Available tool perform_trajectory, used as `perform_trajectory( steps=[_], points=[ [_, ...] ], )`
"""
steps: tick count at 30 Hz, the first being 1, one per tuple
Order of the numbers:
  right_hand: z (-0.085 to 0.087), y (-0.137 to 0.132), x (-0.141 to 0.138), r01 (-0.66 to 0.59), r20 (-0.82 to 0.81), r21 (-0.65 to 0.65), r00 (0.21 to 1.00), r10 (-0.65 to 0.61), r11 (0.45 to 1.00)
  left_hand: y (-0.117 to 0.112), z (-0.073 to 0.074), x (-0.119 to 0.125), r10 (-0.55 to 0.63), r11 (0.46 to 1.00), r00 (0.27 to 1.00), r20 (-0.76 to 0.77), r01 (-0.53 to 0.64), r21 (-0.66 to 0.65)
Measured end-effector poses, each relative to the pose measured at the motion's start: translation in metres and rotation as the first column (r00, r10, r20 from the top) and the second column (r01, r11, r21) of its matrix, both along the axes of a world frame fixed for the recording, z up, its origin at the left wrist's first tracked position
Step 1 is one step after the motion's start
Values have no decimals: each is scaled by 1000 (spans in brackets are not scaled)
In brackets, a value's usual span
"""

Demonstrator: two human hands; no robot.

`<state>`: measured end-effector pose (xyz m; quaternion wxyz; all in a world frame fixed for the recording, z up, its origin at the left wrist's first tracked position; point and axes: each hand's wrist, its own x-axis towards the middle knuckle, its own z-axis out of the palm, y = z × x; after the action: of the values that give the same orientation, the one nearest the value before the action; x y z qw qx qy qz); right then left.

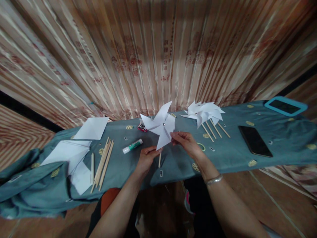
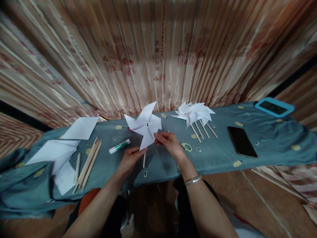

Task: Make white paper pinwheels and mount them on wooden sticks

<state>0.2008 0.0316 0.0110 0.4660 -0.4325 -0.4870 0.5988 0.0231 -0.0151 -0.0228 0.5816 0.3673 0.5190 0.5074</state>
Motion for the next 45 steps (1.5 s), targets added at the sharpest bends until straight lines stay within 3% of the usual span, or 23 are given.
perform_trajectory(
  steps=[3,6,8,13,18,35,45],
  points=[
    [0,5,13,193,-20,14,981,-193,981,0,1,-1,-6,1000,1000,-1,6,-8],
    [-2,12,27,444,-44,69,896,-442,893,-1,3,0,-44,999,999,-6,44,-8],
    [-4,15,33,500,-36,124,866,-500,857,-3,4,1,-85,996,996,-11,85,-12],
    [-7,15,34,367,-24,64,930,-366,928,-5,4,1,-145,989,989,-39,145,8],
    [-6,13,29,262,-96,-40,960,-265,964,-3,2,0,-100,995,994,-40,99,-26],
    [-7,-1,-7,31,-150,-80,988,-42,996,1,2,-1,62,998,998,22,-62,-15],
    [-6,-8,-26,-40,-74,-67,997,35,997,1,4,1,14,1000,995,100,-13,-7]
  ],
)
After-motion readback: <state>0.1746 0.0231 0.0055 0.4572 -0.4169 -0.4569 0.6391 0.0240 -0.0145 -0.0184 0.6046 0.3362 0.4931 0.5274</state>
